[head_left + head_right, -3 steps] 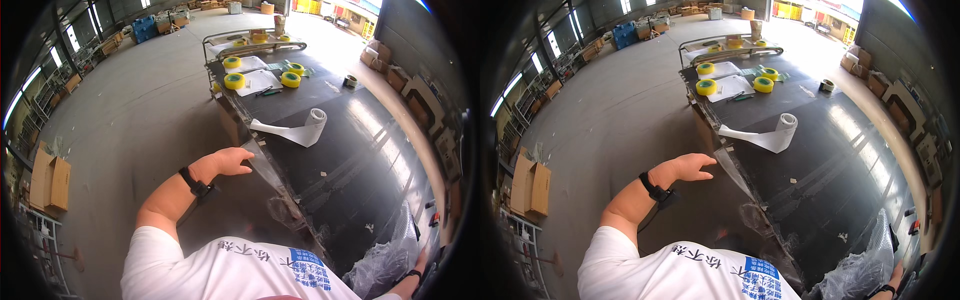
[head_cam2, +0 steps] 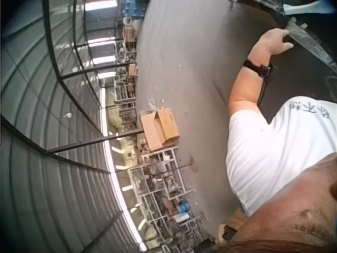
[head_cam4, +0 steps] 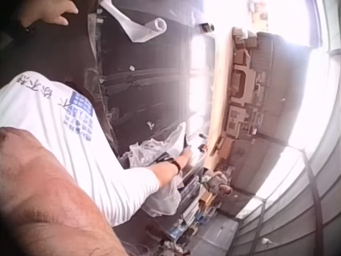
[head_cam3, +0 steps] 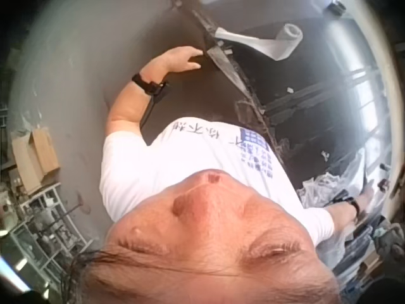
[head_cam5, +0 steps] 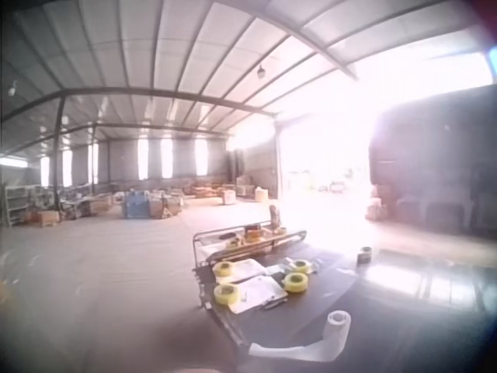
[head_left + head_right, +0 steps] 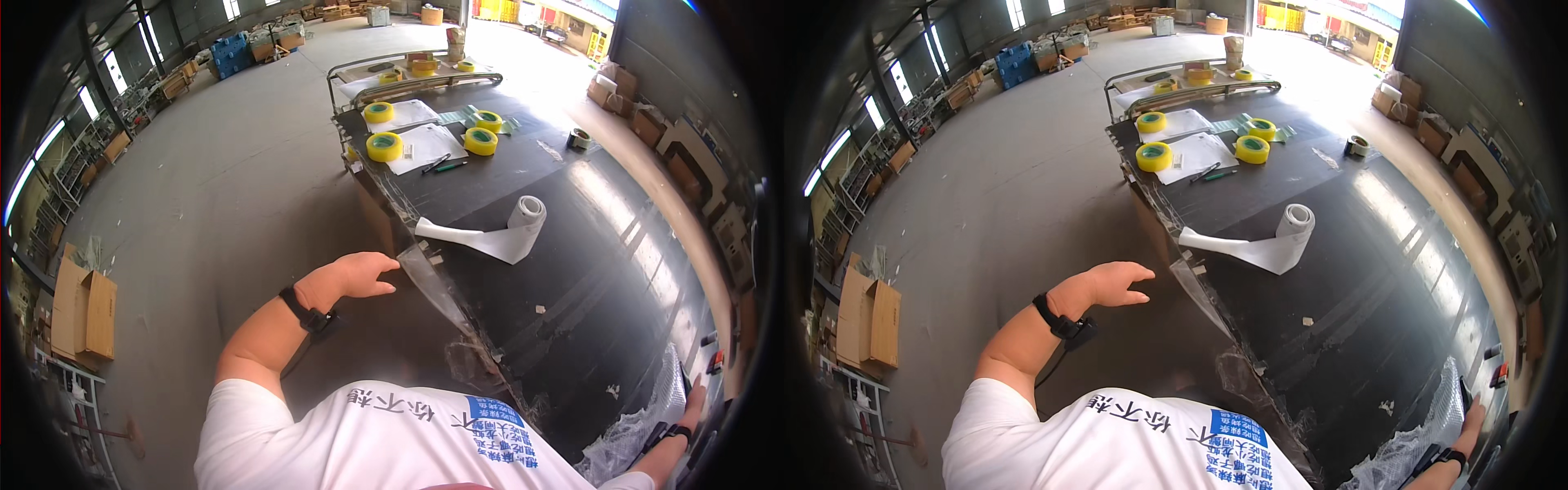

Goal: Wrap a large part in bubble wrap and secure it with tape.

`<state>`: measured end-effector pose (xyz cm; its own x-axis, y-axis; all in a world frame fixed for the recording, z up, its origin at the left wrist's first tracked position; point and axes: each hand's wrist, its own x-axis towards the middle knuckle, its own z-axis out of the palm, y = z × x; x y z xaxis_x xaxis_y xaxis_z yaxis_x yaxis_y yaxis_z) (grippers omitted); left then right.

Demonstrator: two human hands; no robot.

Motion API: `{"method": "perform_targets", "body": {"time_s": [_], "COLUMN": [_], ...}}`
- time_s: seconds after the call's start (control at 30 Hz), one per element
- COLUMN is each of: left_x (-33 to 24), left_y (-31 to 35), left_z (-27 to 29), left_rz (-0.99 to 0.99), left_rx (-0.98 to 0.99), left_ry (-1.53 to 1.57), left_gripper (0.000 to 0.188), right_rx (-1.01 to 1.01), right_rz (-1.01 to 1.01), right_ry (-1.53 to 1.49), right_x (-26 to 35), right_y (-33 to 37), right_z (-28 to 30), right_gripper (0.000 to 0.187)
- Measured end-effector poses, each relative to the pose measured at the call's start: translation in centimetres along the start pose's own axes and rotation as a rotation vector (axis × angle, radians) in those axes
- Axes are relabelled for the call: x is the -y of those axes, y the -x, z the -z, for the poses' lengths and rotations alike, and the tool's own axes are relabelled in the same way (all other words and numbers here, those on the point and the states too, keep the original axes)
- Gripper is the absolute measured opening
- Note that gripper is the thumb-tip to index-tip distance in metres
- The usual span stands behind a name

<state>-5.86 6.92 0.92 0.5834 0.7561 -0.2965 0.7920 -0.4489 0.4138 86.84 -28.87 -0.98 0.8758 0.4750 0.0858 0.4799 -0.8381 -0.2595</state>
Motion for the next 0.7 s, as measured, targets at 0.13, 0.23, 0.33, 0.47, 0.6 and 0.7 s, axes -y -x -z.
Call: {"method": "perform_targets", "body": {"time_s": [0.13,0.23,0.33,0.47,0.6,0.7], "left_x": [10.3,19.9,29.0,41.7,48.3,52.2], "left_y": [0.7,2.3,2.0,-5.2,-16.7,-28.5], "left_z": [4.1,8.0,12.7,20.4,29.3,36.4], "left_rz": [0.066,0.212,0.421,0.442,0.313,0.227], "left_rx": [-0.097,-0.129,-0.040,0.128,-0.026,-0.129], "left_ry": [0.021,0.092,0.194,0.070,-0.045,-0.130], "left_gripper": [0.053,0.055,0.060,0.063,0.066,0.062], "right_rx": [-0.099,0.294,0.347,0.196,0.108,0.056], "right_rz": [0.262,0.280,0.102,-0.080,-0.195,-0.267], "right_ry": [0.206,0.294,0.324,0.138,0.258,0.079], "right_x": [27.2,42.9,44.3,36.1,34.8,32.7], "right_y": [6.4,13.5,12.0,13.8,25.0,33.1], "right_z": [-4.5,-0.9,-0.6,0.8,-2.0,-2.0], "right_gripper": [0.060,0.059,0.058,0.059,0.060,0.036]}}
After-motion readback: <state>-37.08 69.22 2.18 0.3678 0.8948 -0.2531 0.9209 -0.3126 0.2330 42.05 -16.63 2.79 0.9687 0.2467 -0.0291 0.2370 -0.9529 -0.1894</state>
